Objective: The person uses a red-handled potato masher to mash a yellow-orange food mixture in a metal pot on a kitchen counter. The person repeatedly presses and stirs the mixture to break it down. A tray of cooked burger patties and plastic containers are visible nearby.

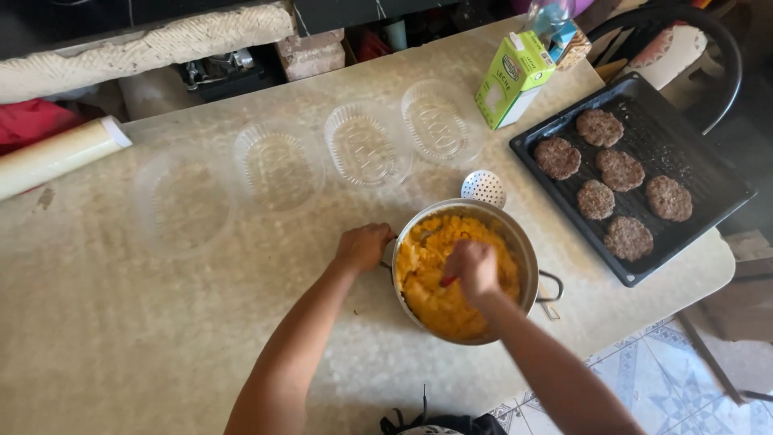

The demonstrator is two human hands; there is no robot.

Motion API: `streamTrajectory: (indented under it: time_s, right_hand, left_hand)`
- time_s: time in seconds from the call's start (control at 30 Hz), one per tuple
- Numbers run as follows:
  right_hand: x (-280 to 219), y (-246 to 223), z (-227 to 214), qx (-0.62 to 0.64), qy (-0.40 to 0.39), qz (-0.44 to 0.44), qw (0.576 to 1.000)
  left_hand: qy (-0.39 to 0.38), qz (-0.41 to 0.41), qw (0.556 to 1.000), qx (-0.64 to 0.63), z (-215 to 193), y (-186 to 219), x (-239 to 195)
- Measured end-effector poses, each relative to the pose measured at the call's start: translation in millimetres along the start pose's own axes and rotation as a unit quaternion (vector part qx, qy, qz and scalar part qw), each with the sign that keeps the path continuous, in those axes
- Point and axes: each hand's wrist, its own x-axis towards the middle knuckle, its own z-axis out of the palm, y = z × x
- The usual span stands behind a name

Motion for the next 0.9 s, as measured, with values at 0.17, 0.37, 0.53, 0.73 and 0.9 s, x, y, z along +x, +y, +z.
streamTrajectory:
  time_s: [0.17,0.37,0.53,0.73,0.9]
  right_hand:
    - [27,-55,4,0.010,0.149,0.133,0.980]
    - [-12,-34,45,-0.075,-0.025,-0.019,0.997]
    - [-2,30,18,-0.090,-0.126,-0.019,0.988]
    - [18,-24,-2,-0.007,0.043,0.051,0.998]
    - [22,-47,33,-0.060,0.032,0.001,0.998]
  left_hand:
    - [0.061,-0.048,0.996,-0.034,19,6,-34]
    - [0.157,-0.054,0.986,0.025,42,14,-51]
    - [0.128,-0.083,0.988,-0.023,39,11,-54]
    - [0.137,-0.132,0.980,-0.051,45,23,-72]
    - [0.145,-0.157,0.976,-0.035,61,29,-75]
